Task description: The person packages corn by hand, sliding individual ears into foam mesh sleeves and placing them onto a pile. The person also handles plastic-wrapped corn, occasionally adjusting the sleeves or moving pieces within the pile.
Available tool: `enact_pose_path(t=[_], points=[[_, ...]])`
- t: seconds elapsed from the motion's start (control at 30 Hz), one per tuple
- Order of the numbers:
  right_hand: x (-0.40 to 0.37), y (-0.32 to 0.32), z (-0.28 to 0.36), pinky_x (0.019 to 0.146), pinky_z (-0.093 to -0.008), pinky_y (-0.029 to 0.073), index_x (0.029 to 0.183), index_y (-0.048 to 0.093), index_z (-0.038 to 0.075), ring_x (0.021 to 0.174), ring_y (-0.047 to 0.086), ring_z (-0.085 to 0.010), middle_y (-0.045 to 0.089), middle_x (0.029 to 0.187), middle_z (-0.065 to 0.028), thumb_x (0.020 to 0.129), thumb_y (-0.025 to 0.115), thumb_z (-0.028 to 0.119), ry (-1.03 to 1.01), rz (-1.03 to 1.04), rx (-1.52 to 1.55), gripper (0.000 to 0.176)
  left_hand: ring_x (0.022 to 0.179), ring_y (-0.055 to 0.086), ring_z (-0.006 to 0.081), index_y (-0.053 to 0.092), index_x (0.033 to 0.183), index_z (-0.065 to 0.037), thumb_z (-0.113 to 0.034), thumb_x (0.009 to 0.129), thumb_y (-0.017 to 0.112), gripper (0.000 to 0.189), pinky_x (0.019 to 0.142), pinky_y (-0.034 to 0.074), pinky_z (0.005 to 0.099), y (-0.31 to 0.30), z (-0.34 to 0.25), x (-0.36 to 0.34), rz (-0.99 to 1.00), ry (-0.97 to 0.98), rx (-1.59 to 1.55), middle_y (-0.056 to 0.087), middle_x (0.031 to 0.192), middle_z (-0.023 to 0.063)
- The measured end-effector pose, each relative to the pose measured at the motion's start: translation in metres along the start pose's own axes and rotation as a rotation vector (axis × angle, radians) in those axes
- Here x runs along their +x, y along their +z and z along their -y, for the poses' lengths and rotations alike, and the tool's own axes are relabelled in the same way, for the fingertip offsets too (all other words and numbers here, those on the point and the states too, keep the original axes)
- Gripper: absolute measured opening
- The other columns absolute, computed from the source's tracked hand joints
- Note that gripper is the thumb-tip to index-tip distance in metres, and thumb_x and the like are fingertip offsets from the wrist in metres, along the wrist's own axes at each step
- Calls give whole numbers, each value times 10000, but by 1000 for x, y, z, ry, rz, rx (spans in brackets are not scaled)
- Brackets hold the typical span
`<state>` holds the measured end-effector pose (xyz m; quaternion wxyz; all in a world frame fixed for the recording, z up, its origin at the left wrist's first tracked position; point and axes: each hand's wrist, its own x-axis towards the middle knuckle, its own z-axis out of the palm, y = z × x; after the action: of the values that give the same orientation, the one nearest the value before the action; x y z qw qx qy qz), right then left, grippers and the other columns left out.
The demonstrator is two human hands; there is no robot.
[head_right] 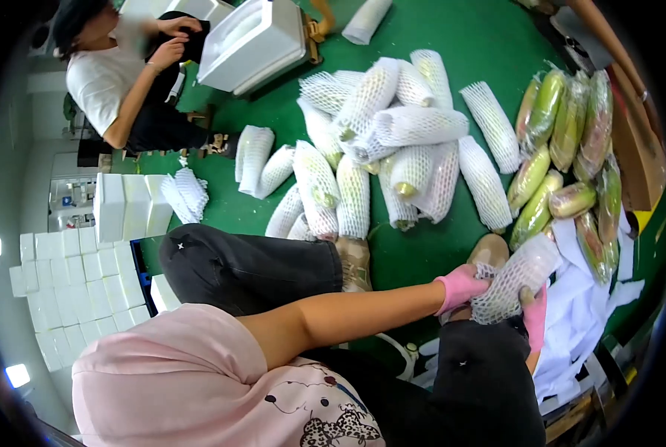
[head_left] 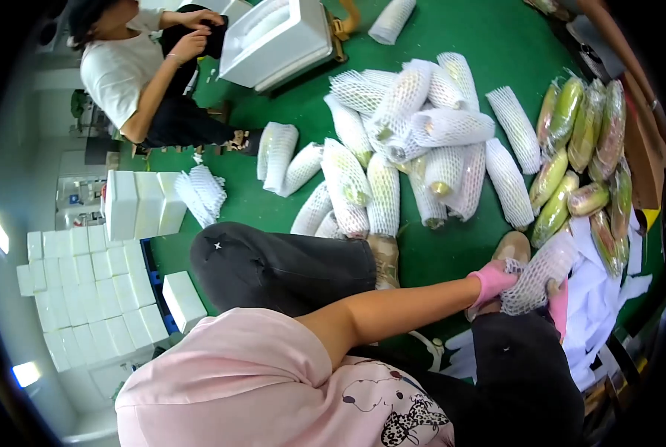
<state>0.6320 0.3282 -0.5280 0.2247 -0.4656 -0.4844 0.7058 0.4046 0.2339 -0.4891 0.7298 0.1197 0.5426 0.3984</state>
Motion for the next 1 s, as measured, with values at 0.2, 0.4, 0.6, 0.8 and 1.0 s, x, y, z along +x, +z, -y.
enact_pose_path(t=[0.2,0.4,0.6,0.8,1.0], points=[[32,73,89,996,-406,442,1413,291,-5,1171,542,-290,527,1278,-170,697,699,17,-367,-196,-139,825,1297,348,422,250,1425,4,-307,610,825,1046,1103,294,427,-30,-101,-52,-522,814,943,356,1385,271],[18,140,143,1017,-324,395,1412,355,18,1251,436,-201,415,1388,-81,850,688,185,-349,415,339,675,1023,623,300,328,1374,6,-213,677,800,870,909,507,401,-52,-88,-74,-470,539,627,605,1165,177],[0,27,99,797,-250,488,1143,606,36,916,592,-136,591,1063,-54,821,639,53,-298,-644,-186,325,1128,542,346,71,1488,-40,-120,849,652,868,918,495,447,-177,-98,-89,-1130,793,-72,429,1358,241],[71,-16,59,896,-478,419,1013,594,20,998,523,-389,565,986,-192,692,652,123,-435,-498,-1272,342,1276,415,404,284,1448,18,-274,686,728,929,1099,306,415,-219,-81,-67,-1408,130,907,397,1387,307],[61,-10,78,980,-401,425,1106,615,-26,1120,550,-375,564,1216,-232,795,589,-6,-542,-415,-933,313,1180,464,415,506,1250,-37,-39,702,659,569,1025,352,483,-38,-124,-74,-340,1091,1163,494,1253,220]])
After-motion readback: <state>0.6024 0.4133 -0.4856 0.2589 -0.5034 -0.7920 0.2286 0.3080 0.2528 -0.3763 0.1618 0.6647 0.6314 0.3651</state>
